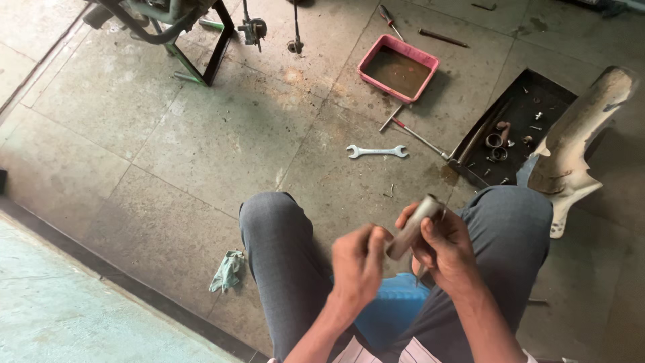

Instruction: The person sits on a low stool and files a cylindrical metal part. They hold the part in their left hand and use a metal file in their right hand to smooth the surface, repeatedly rotating the part to work on different sides.

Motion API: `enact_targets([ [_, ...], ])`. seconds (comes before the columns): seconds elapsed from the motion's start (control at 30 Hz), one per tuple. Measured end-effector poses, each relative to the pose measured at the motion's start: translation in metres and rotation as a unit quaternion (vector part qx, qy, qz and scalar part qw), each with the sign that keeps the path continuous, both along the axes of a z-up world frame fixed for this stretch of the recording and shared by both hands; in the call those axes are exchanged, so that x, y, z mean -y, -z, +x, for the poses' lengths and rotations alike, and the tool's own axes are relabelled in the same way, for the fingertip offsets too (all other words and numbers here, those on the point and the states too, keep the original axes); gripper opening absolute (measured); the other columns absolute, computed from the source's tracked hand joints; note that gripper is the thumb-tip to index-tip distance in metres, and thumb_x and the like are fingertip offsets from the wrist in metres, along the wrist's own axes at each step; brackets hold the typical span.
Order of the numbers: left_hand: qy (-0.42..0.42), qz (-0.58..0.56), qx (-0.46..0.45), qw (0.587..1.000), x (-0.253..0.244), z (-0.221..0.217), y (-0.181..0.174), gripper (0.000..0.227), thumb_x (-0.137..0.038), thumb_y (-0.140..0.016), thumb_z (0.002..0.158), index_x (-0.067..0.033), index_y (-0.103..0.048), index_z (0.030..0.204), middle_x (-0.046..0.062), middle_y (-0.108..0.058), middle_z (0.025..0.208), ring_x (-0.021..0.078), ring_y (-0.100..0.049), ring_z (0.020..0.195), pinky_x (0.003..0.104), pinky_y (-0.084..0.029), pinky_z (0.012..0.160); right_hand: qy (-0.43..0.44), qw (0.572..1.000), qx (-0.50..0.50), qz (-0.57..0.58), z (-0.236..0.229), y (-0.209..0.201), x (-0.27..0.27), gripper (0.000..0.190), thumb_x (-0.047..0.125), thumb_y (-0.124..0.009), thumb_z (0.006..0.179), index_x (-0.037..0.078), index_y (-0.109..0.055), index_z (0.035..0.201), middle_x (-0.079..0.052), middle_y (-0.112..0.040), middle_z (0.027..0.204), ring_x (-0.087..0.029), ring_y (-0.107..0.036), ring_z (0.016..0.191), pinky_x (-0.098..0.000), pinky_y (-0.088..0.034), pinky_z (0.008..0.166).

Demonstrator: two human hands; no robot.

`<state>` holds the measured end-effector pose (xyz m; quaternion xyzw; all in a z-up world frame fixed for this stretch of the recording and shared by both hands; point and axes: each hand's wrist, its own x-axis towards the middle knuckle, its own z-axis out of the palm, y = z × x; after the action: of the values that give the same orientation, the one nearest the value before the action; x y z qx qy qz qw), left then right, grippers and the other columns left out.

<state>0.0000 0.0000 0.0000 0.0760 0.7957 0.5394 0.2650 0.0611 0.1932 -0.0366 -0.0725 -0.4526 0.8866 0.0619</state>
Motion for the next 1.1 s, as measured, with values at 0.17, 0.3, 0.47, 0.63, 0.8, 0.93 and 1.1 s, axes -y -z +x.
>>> enact_targets([
  [0.17, -0.081, 0.297, -0.101, 0.946, 0.006, 0.001, 0.001, 0.030, -0.010, -0.047, 0.098, 0.0015, -0.062, 0.121, 0.017, -0.055, 0.105, 0.0209, -0.057, 0.094, 0.032, -0.049, 0.082, 0.052, 0.994, 0.067, 0.062, -0.013, -0.020, 0.029, 0.035, 0.025, -0.067, 0.095, 0.002, -0.067, 0.122, -0.009, -0.073, 0.110, -0.006, -0.066, 0.072, -0.0206, -0.054, 0.057],
  [0.3, -0.008, 0.449, -0.089, 0.889, -0.005, 0.008, -0.006, 0.030, 0.005, -0.050, 0.096, -0.0043, -0.046, 0.124, 0.014, -0.044, 0.122, 0.0225, -0.051, 0.118, 0.038, -0.050, 0.101, 0.082, 0.994, 0.034, 0.059, -0.019, -0.019, 0.045, 0.038, 0.017, -0.069, 0.102, 0.001, -0.067, 0.137, -0.005, -0.066, 0.106, -0.006, -0.058, 0.082, -0.0220, -0.048, 0.063],
  [0.47, 0.027, 0.256, -0.342, 0.904, -0.016, 0.014, 0.004, 0.032, 0.012, -0.055, 0.097, -0.0027, -0.050, 0.125, 0.021, -0.045, 0.127, 0.0333, -0.051, 0.120, 0.043, -0.046, 0.104, 0.074, 0.987, 0.133, 0.053, -0.016, -0.015, 0.059, 0.041, 0.014, -0.062, 0.095, 0.003, -0.063, 0.135, 0.002, -0.067, 0.096, -0.002, -0.053, 0.068, -0.0190, -0.042, 0.055],
  [0.63, -0.033, 0.186, -0.394, 0.900, -0.012, 0.005, 0.007, 0.029, 0.013, -0.056, 0.095, -0.0036, -0.056, 0.119, 0.020, -0.051, 0.118, 0.0312, -0.051, 0.108, 0.040, -0.047, 0.093, -0.012, 0.995, 0.076, 0.069, -0.006, 0.002, 0.052, 0.040, 0.013, -0.060, 0.099, 0.002, -0.063, 0.137, 0.003, -0.060, 0.073, 0.000, -0.039, 0.047, -0.0183, -0.030, 0.040],
  [0.8, -0.032, 0.082, -0.506, 0.858, -0.006, -0.011, -0.002, 0.027, 0.007, -0.059, 0.090, -0.0020, -0.053, 0.115, 0.016, -0.055, 0.110, 0.0333, -0.048, 0.107, 0.046, -0.039, 0.094, -0.058, 0.993, 0.072, 0.070, 0.000, 0.016, 0.052, 0.043, 0.017, -0.067, 0.101, -0.002, -0.065, 0.139, 0.005, -0.051, 0.061, -0.001, -0.037, 0.045, -0.0188, -0.031, 0.042],
  [0.93, -0.157, 0.077, -0.424, 0.889, 0.003, -0.028, -0.001, 0.024, 0.011, -0.052, 0.097, -0.0037, -0.057, 0.115, 0.009, -0.058, 0.109, 0.0223, -0.054, 0.105, 0.039, -0.043, 0.091, -0.082, 0.991, -0.021, 0.104, 0.008, 0.000, 0.034, 0.051, 0.027, -0.067, 0.100, -0.007, -0.062, 0.137, -0.011, -0.071, 0.094, -0.014, -0.064, 0.074, -0.0309, -0.053, 0.064],
  [1.1, -0.198, 0.258, -0.094, 0.941, 0.005, -0.011, -0.010, 0.019, -0.004, -0.059, 0.101, -0.0030, -0.064, 0.120, 0.002, -0.060, 0.085, 0.0070, -0.054, 0.066, 0.026, -0.043, 0.056, -0.045, 0.999, -0.006, -0.021, 0.004, -0.017, 0.032, 0.057, 0.034, -0.068, 0.105, -0.007, -0.058, 0.143, -0.017, -0.073, 0.085, -0.008, -0.058, 0.065, -0.0240, -0.043, 0.057],
])
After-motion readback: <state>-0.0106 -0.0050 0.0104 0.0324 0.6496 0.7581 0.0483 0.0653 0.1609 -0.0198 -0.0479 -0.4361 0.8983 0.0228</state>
